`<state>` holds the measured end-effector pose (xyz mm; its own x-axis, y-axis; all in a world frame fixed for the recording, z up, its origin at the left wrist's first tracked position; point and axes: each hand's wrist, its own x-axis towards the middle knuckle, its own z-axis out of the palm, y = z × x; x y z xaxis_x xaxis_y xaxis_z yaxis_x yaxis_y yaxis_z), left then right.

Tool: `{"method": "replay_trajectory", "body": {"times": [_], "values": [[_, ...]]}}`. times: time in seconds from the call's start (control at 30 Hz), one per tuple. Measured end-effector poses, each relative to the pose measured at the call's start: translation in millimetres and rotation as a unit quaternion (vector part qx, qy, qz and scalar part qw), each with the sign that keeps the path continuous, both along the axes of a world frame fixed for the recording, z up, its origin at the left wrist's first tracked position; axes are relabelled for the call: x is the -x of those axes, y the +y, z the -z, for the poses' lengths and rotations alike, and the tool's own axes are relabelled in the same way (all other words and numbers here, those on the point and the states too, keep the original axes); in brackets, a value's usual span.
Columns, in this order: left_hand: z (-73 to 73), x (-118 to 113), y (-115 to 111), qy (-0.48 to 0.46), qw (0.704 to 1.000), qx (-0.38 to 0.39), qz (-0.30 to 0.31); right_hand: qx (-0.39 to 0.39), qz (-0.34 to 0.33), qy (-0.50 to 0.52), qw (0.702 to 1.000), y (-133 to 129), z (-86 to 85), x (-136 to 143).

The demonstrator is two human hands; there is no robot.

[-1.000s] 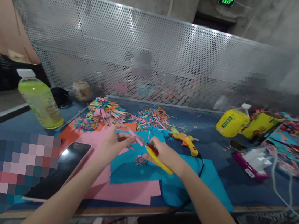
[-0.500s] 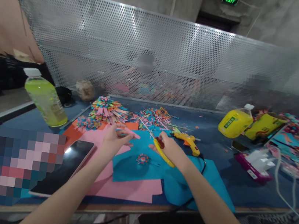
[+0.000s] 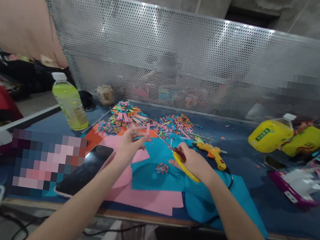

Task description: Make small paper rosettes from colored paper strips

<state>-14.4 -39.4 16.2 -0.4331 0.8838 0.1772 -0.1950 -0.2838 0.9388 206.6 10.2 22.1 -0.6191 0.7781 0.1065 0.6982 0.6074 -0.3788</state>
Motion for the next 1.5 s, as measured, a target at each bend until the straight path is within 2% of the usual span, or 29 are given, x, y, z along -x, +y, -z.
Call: {"method": "replay_trajectory", "body": {"times": [0.27,0.47,0.63,0.87,1.5], "values": [[-1.9,-1,-1,0.000,1.000,-0.014,0.004,-0.005,-0.009,-0.001,1.000,1,0.0,-1],[-2.1,0,2,-0.078,0.997,0.012,-0.016,0.013,-0.006,0.009,1.000,1,-0.2,-1],[-6.4,-6,-1,-0.129,0.991,-0.001,-0.027,0.044,-0.021,0.038,0.998,-6,-5.8,2],[-6.9,-7,-1,-0.090,0.996,-0.025,0.001,0.099,-0.065,0.086,0.989,-11,-11.7,3],[-11.2,-12,-6,-0.062,0.997,0.041,0.012,0.088,-0.067,0.073,0.991,-12,-9.6,2]]}}
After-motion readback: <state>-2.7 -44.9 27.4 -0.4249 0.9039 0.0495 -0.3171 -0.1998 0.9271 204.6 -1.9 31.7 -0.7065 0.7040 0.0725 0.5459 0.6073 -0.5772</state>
